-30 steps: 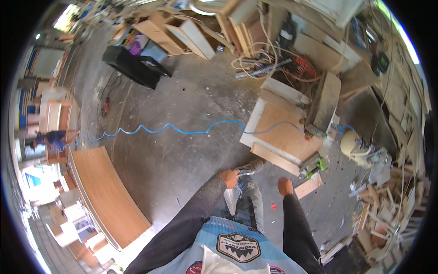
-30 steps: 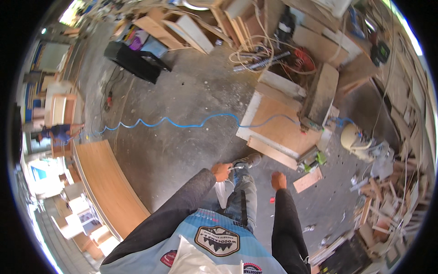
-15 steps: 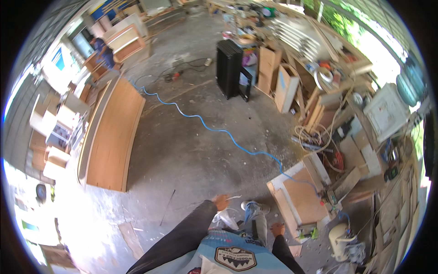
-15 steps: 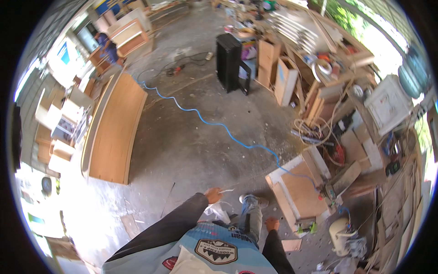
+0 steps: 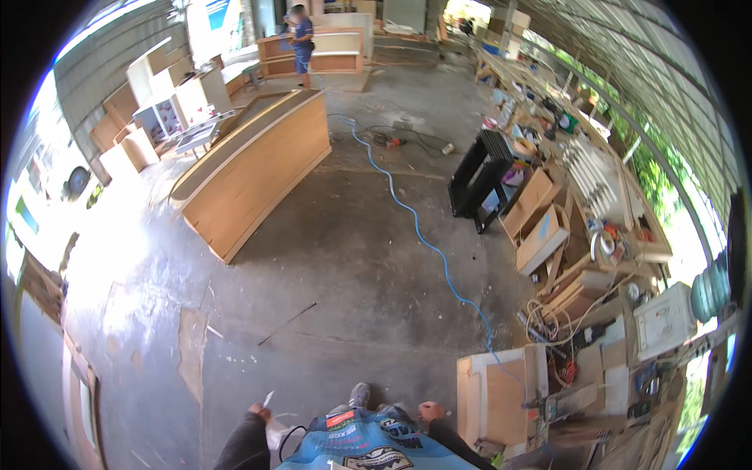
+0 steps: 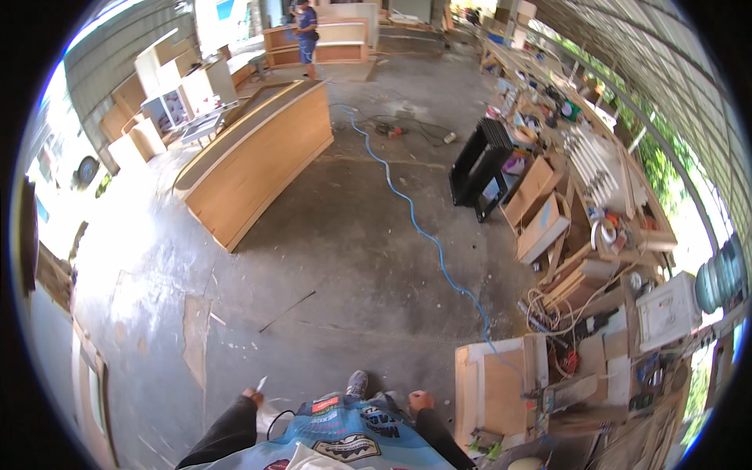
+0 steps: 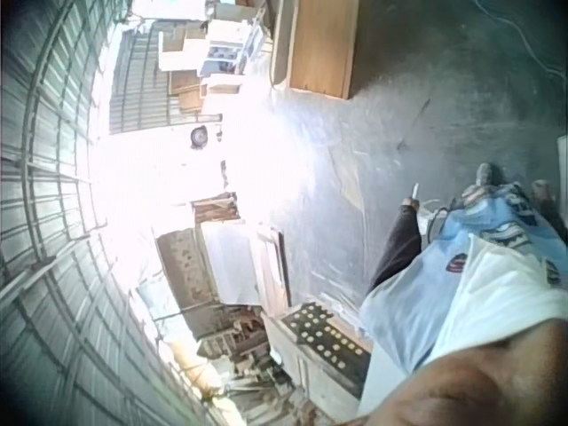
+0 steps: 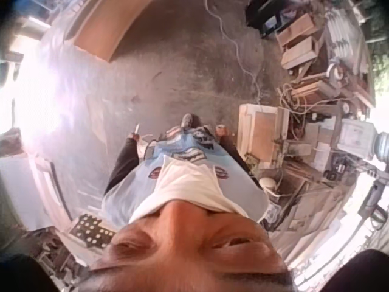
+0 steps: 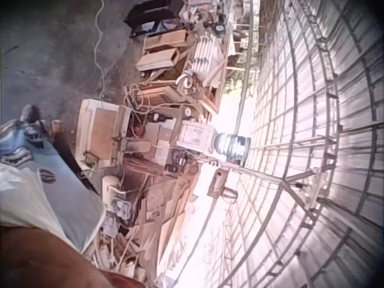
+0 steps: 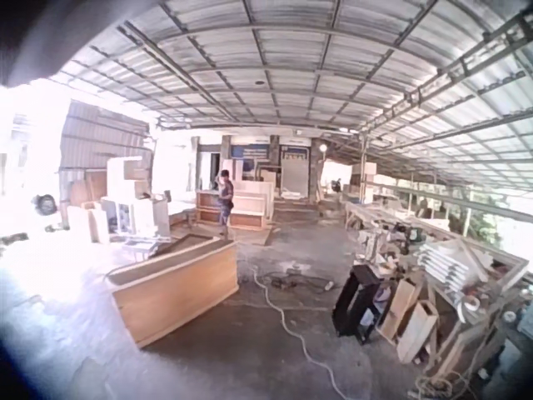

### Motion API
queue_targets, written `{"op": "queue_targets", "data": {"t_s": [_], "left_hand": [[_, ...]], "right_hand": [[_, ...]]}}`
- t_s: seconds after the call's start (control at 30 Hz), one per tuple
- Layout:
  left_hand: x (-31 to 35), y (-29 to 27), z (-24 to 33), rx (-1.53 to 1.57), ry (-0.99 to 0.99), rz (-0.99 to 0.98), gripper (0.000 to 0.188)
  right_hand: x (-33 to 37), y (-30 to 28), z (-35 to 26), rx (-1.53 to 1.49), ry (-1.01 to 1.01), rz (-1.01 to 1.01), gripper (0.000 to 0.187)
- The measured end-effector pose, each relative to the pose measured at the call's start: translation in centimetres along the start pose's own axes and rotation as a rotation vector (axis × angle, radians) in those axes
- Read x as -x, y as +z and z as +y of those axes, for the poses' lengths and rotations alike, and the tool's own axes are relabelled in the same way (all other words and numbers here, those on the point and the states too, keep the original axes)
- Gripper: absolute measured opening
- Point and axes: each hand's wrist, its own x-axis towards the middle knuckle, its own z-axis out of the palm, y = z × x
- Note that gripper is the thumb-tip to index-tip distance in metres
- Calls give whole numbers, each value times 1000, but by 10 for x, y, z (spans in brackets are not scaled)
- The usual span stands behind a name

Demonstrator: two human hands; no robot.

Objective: The person cleans a long blue hose with a cloth, inspects a diagram on a clipboard, marks a large wooden surface with a pen, and moves several white finished wooden panels from one stack to another.

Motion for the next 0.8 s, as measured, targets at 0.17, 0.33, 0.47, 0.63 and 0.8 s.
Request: {"op": "queue_targets", "data": {"t_s": [0.17, 0.33, 0.47, 0.63, 0.8], "left_hand": [[105, 34, 94, 942, -905, 194, 31], [143, 47, 142, 887, -905, 91, 35], [130, 10, 168, 1026, -805, 310, 33], [139, 1, 160, 1081, -770, 452, 32], [140, 30, 134, 1168, -818, 475, 31]], "right_hand": [[4, -10, -33, -35, 15, -185, 18], [23, 8, -48, 79, -114, -276, 17], [11, 27, 19, 299, -183, -298, 18], [27, 30, 41, 412, -84, -479, 29], [39, 25, 20, 578, -226, -512, 28]]}}
